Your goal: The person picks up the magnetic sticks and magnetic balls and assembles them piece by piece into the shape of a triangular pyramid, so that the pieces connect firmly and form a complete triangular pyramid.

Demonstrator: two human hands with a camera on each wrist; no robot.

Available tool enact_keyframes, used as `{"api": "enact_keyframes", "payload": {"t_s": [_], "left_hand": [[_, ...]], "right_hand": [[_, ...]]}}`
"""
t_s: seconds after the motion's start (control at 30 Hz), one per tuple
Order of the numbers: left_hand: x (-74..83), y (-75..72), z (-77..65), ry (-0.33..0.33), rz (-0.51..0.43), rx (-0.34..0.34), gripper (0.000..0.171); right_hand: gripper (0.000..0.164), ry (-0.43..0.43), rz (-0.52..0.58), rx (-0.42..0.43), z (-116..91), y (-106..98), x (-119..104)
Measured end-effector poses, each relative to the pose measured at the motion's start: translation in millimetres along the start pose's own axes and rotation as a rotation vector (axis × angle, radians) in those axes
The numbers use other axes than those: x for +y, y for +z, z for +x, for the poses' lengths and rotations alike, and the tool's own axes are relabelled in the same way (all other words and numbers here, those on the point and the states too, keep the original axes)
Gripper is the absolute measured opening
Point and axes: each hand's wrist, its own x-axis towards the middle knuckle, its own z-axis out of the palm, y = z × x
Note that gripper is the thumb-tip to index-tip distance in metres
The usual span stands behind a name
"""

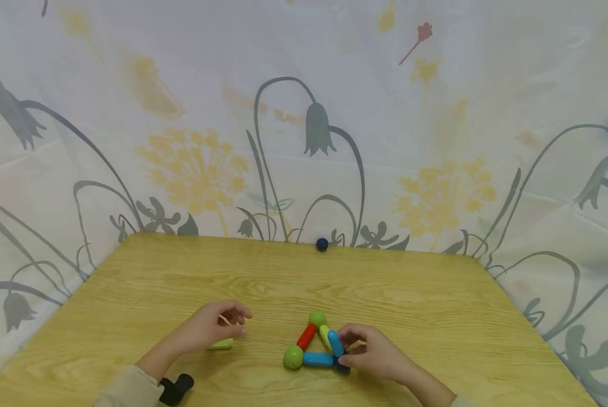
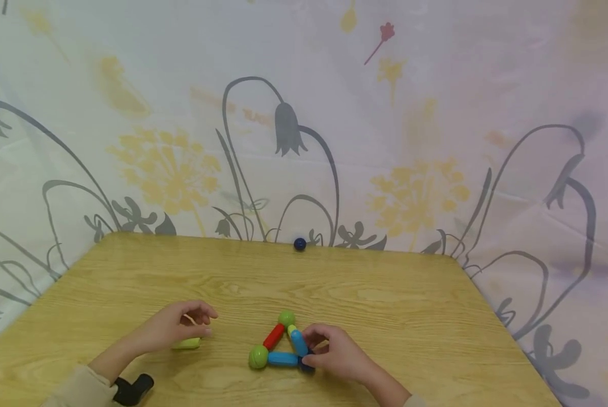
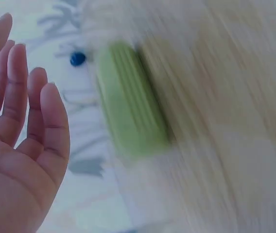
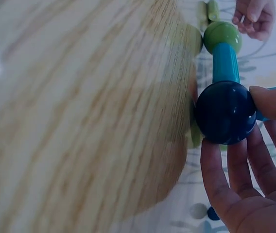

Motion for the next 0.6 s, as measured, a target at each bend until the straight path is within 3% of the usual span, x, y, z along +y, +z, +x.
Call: {"api": "enact_keyframes", "payload": {"t_s": [0.3,0.6], "left_hand": [[-16.7,-23.9,-9.9,-0.072,0.076,-0.032,0.032],[-24.7,-28.7,-11.0,-0.119,0.106,-0.105,0.025]], "right_hand": [[0.026,0.002,-0.049,0.002,-1,-2,-3],[0.025,-0.004,-0.083,0.028,-1,-7,4]]}}
